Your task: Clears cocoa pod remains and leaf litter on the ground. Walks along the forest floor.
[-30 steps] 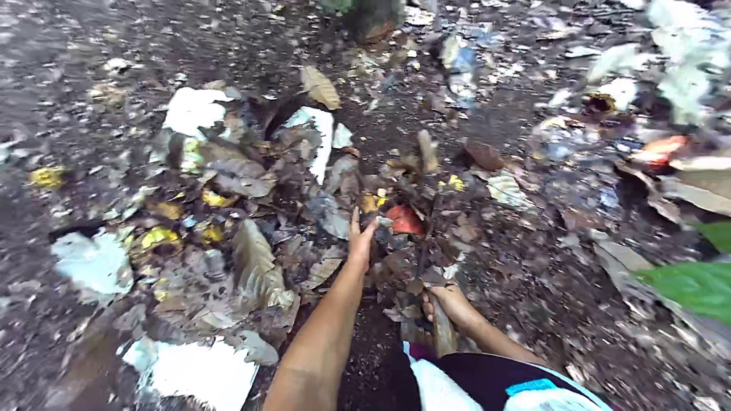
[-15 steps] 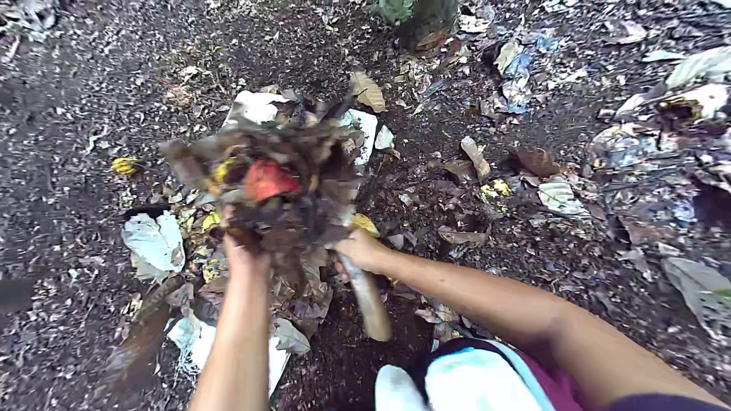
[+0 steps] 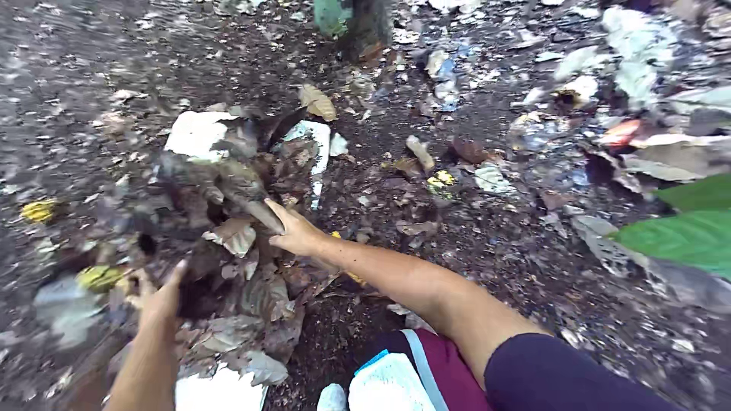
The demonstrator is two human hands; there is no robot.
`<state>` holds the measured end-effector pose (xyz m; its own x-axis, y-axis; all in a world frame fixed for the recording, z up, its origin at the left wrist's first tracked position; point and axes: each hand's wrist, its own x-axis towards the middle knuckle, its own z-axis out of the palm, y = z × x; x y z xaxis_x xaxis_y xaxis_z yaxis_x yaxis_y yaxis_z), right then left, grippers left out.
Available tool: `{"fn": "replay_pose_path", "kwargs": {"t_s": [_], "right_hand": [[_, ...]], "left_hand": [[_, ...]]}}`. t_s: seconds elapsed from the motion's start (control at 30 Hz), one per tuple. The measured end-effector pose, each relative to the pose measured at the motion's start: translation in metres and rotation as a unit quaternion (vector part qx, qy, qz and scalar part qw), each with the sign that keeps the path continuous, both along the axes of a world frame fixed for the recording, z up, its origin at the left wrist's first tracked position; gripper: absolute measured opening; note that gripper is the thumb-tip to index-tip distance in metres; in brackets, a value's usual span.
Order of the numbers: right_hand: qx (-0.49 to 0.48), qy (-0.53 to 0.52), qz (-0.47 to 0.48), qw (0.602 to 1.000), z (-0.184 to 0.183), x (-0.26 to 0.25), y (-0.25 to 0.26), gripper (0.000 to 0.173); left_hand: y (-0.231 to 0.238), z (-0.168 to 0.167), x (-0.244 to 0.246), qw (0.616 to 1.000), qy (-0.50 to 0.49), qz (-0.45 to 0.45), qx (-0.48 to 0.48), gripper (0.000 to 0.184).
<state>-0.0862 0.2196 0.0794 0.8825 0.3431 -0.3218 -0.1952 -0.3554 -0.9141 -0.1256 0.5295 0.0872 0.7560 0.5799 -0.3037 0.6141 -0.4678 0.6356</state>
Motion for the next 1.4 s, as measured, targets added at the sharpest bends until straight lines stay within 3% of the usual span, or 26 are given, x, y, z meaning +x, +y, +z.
{"fn": "replay_pose_path", "kwargs": {"t_s": [0.17, 0.27, 0.33, 0.37, 0.43, 0.5, 0.57, 0.63, 0.77, 0.87, 0.93, 1.03, 1.17, 1.27, 1.4], "right_hand": [[0.161, 0.069, -0.182, 0.968, 0.006, -0.045, -0.144, 0.070], [0.198, 0.059, -0.304, 0.930, -0.014, -0.069, -0.259, 0.058], [0.231, 0.049, -0.425, 0.874, -0.017, -0.083, -0.327, 0.047], [0.250, 0.055, -0.491, 0.833, -0.019, -0.092, -0.356, 0.040], [0.265, 0.060, -0.593, 0.758, -0.036, -0.114, -0.405, 0.034], [0.229, 0.082, -0.630, 0.738, -0.060, -0.139, -0.422, 0.035], [0.160, 0.137, -0.596, 0.775, -0.072, -0.165, -0.404, 0.044], [0.112, 0.209, -0.491, 0.838, -0.076, -0.194, -0.368, 0.056], [0.120, 0.283, -0.349, 0.885, -0.075, -0.237, -0.282, 0.071], [0.114, 0.298, -0.235, 0.918, -0.083, -0.259, -0.224, 0.075], [0.109, 0.329, -0.207, 0.915, -0.080, -0.258, -0.192, 0.076], [0.136, 0.337, -0.186, 0.913, -0.075, -0.247, -0.177, 0.079], [0.136, 0.339, -0.150, 0.919, -0.058, -0.231, -0.184, 0.082], [0.165, 0.316, -0.141, 0.923, -0.041, -0.218, -0.178, 0.084], [0.204, 0.276, -0.091, 0.935, -0.013, -0.183, -0.148, 0.083]], "left_hand": [[0.002, 0.003, -0.001, 0.999, -0.032, 0.036, 0.007, 0.095], [-0.029, 0.015, -0.020, 0.985, -0.050, -0.006, 0.163, 0.092], [-0.065, 0.013, -0.041, 0.962, -0.117, -0.082, 0.230, 0.081], [-0.087, 0.010, -0.053, 0.957, -0.165, -0.135, 0.198, 0.072], [-0.139, -0.002, -0.073, 0.959, -0.189, -0.206, 0.037, 0.054], [-0.194, -0.018, -0.086, 0.969, -0.102, -0.169, -0.150, 0.052], [-0.237, -0.038, -0.090, 0.963, 0.010, -0.094, -0.253, 0.067], [-0.266, -0.062, -0.086, 0.954, 0.070, -0.048, -0.288, 0.080], [-0.313, -0.103, -0.077, 0.942, 0.016, -0.003, -0.335, 0.076], [-0.339, -0.107, -0.072, 0.919, -0.021, 0.113, -0.377, 0.068], [-0.343, -0.107, -0.075, 0.901, -0.030, 0.184, -0.391, 0.066], [-0.337, -0.100, -0.079, 0.873, -0.025, 0.235, -0.427, 0.054], [-0.334, -0.086, -0.079, 0.826, -0.039, 0.277, -0.490, 0.052], [-0.327, -0.063, -0.063, 0.792, -0.106, 0.288, -0.528, 0.046], [-0.298, -0.018, -0.032, 0.780, -0.218, 0.276, -0.517, 0.046]]}}
